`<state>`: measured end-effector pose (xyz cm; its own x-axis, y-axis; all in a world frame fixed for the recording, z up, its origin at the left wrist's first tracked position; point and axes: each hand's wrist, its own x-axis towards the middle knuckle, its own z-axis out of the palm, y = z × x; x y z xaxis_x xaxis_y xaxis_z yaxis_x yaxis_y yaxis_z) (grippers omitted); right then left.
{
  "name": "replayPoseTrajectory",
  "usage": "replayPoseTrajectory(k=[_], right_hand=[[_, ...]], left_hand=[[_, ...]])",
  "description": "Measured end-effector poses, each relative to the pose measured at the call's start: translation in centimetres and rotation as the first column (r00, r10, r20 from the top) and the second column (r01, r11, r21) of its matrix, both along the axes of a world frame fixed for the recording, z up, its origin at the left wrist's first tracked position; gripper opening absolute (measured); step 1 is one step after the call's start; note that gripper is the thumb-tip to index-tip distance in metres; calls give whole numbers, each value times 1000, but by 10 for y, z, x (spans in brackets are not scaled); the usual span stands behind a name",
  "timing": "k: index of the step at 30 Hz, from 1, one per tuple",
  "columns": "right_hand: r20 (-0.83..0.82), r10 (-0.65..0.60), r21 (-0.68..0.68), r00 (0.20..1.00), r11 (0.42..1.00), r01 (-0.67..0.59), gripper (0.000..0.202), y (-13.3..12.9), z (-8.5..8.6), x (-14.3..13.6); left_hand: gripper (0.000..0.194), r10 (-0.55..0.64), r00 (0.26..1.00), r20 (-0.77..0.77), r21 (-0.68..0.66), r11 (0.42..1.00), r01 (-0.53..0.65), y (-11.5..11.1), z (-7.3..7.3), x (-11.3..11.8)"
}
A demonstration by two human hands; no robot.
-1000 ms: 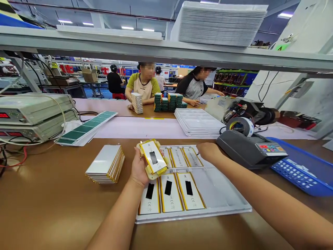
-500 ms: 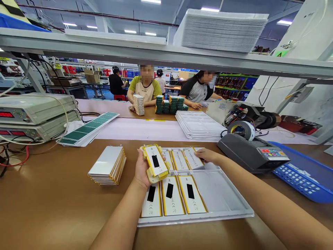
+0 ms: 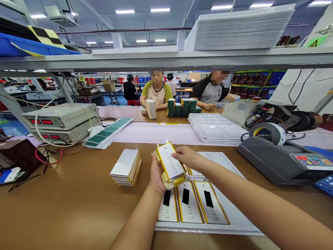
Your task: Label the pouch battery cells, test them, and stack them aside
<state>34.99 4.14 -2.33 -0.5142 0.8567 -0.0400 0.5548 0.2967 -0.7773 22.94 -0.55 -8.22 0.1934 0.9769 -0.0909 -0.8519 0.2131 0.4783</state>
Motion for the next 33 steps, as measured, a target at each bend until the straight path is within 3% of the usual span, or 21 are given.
replayPoseTrajectory(k=[4, 7, 9, 12, 17, 20, 25, 28, 30, 33], right_hand=[[244, 49, 185, 968, 978, -96, 19, -13, 10, 4], [365, -109, 420, 925, 906, -59, 26, -24, 23, 23], [373, -202, 482, 905, 876, -3, 33, -28, 26, 40], [430, -243, 421, 869, 906, 45, 32, -24, 15, 70], [657, -159, 260, 737, 965, -24, 15, -23, -22, 114], [728, -132, 258, 673, 962, -90, 13, -35, -38, 124], [767, -145, 325, 625, 928, -183, 15, -53, -53, 120], [745, -139, 320, 652, 933, -166, 16, -53, -60, 120], [694, -161, 278, 702, 959, -55, 13, -49, -64, 123], [502, -129, 8, 855, 990, 144, 19, -42, -70, 124]], left_hand=[[73, -42, 999, -4, 53, 998, 42, -4, 4, -2], [75, -90, 996, 7, 103, 991, 89, -7, 10, -3], [76, -109, 994, 7, 144, 984, 107, -9, 11, -4], [71, -66, 998, -3, 171, 983, 65, -10, 10, -8], [56, 34, 998, -43, 200, 979, -25, -8, 11, -10], [51, 80, 994, -81, 205, 977, -62, -5, 12, -10], [39, 121, 984, -129, 64, 992, -113, 1, 12, -9], [41, 126, 979, -157, 39, 992, -122, 1, 12, -7], [42, 132, 978, -159, 27, 991, -130, 1, 11, -5], [40, 135, 980, -147, -23, 990, -140, 0, 10, -4]])
